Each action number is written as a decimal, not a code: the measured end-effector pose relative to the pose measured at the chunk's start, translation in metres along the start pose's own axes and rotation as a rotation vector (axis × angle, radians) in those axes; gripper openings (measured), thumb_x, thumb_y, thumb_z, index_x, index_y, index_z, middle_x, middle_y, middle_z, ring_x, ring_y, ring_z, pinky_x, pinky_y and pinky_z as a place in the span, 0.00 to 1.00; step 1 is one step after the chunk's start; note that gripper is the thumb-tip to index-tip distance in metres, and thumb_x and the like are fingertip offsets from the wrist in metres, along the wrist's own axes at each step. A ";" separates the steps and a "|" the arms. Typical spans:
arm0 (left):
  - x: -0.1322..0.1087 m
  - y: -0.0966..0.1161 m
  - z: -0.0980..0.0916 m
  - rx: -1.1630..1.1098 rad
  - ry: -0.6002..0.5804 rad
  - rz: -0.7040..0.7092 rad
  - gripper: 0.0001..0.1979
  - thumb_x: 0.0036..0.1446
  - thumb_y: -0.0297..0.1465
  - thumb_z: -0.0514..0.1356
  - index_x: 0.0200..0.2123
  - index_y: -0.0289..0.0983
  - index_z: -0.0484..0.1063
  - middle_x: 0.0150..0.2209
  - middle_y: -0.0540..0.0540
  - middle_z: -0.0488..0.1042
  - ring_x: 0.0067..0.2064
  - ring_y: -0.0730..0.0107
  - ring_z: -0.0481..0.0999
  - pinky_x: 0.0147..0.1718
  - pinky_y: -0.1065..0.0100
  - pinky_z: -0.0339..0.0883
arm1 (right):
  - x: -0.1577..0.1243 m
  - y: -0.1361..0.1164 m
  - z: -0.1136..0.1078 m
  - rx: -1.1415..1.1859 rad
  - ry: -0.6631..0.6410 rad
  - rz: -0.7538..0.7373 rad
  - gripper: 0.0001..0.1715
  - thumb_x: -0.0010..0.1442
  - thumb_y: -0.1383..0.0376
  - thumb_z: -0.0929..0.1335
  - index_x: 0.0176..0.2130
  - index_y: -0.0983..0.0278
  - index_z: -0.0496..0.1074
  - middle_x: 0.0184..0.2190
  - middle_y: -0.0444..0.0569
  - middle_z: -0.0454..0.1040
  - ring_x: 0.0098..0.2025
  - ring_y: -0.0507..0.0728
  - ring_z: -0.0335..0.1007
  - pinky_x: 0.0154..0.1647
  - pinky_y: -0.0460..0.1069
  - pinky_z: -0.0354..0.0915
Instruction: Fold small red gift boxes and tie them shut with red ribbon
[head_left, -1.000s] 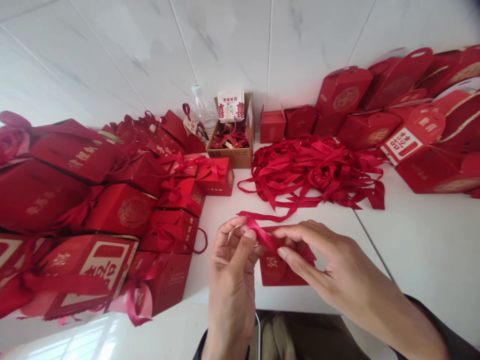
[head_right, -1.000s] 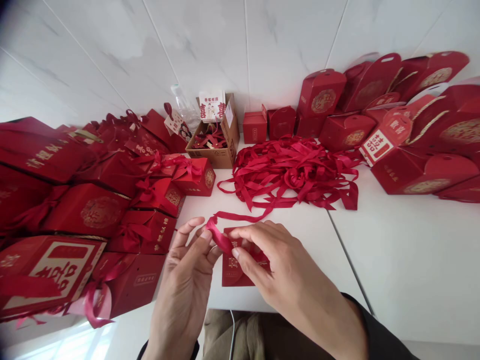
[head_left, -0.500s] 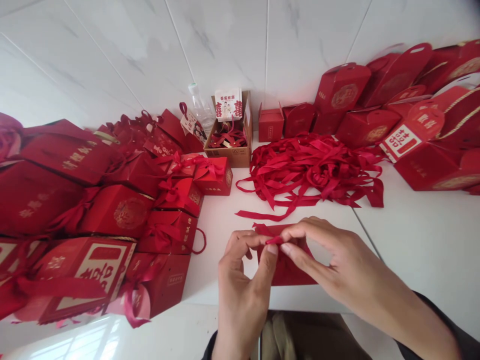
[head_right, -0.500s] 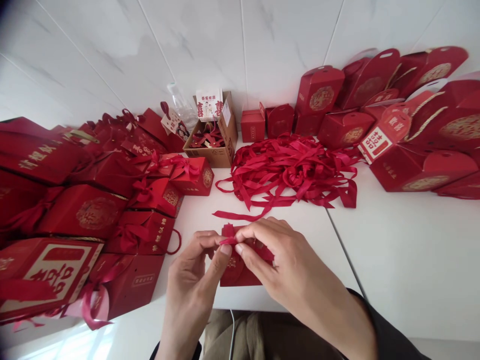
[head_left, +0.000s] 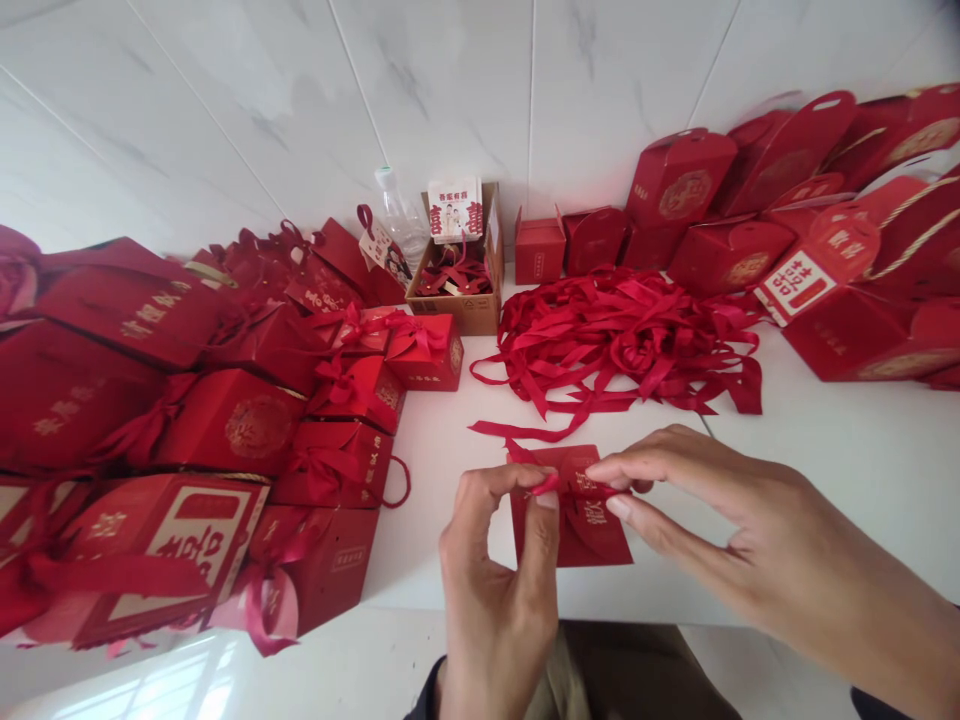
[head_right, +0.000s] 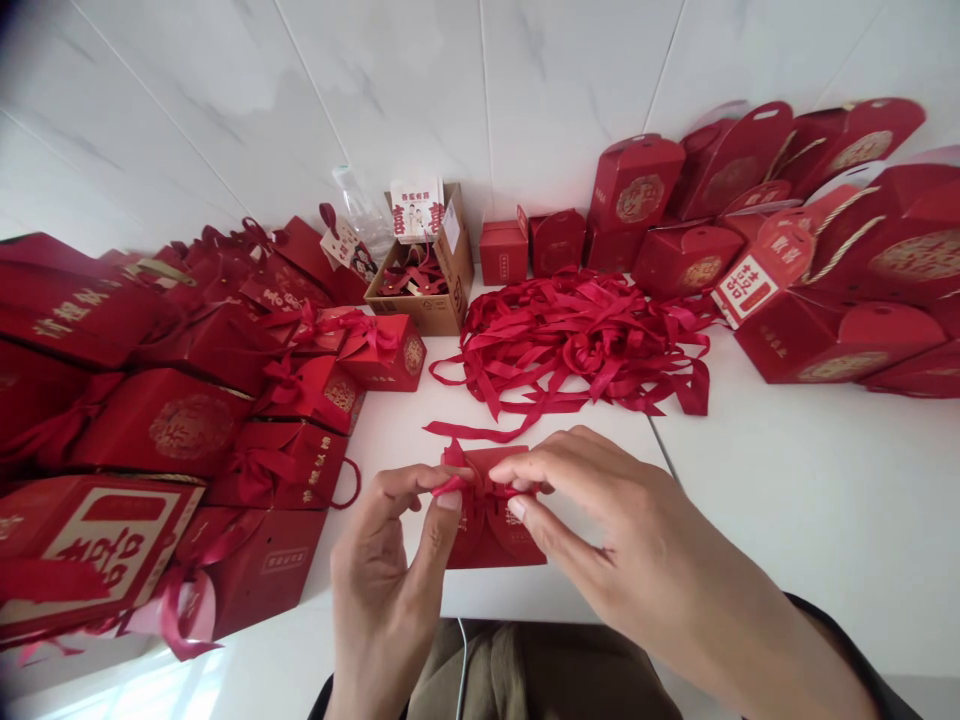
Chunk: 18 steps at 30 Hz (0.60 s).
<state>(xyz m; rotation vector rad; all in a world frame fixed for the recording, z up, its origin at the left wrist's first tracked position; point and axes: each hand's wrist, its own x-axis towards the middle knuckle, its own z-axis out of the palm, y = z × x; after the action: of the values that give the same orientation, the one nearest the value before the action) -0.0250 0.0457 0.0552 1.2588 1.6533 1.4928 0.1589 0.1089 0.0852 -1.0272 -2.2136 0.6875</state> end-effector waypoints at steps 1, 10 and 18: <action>0.001 0.000 -0.001 0.011 -0.018 0.018 0.04 0.68 0.33 0.62 0.41 0.42 0.78 0.39 0.48 0.80 0.42 0.66 0.78 0.42 0.68 0.69 | 0.000 -0.002 0.000 0.004 -0.032 -0.024 0.09 0.73 0.65 0.67 0.49 0.50 0.74 0.43 0.40 0.80 0.43 0.54 0.80 0.46 0.48 0.75; 0.015 0.007 -0.001 -0.065 -0.231 -0.014 0.05 0.68 0.33 0.62 0.38 0.41 0.76 0.32 0.51 0.78 0.33 0.72 0.73 0.33 0.72 0.66 | 0.009 -0.008 0.003 0.051 -0.123 -0.171 0.15 0.73 0.70 0.64 0.53 0.53 0.72 0.45 0.43 0.79 0.47 0.55 0.79 0.49 0.50 0.74; 0.026 -0.001 0.001 -0.246 -0.277 -0.157 0.10 0.71 0.38 0.59 0.38 0.39 0.72 0.28 0.53 0.70 0.29 0.75 0.66 0.30 0.73 0.62 | 0.014 -0.010 0.001 0.041 -0.109 -0.205 0.14 0.71 0.71 0.65 0.51 0.55 0.73 0.44 0.45 0.81 0.47 0.56 0.79 0.48 0.51 0.75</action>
<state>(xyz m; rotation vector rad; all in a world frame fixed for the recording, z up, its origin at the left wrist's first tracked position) -0.0345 0.0698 0.0584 1.1165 1.3134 1.3143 0.1461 0.1142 0.0948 -0.7452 -2.3473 0.7081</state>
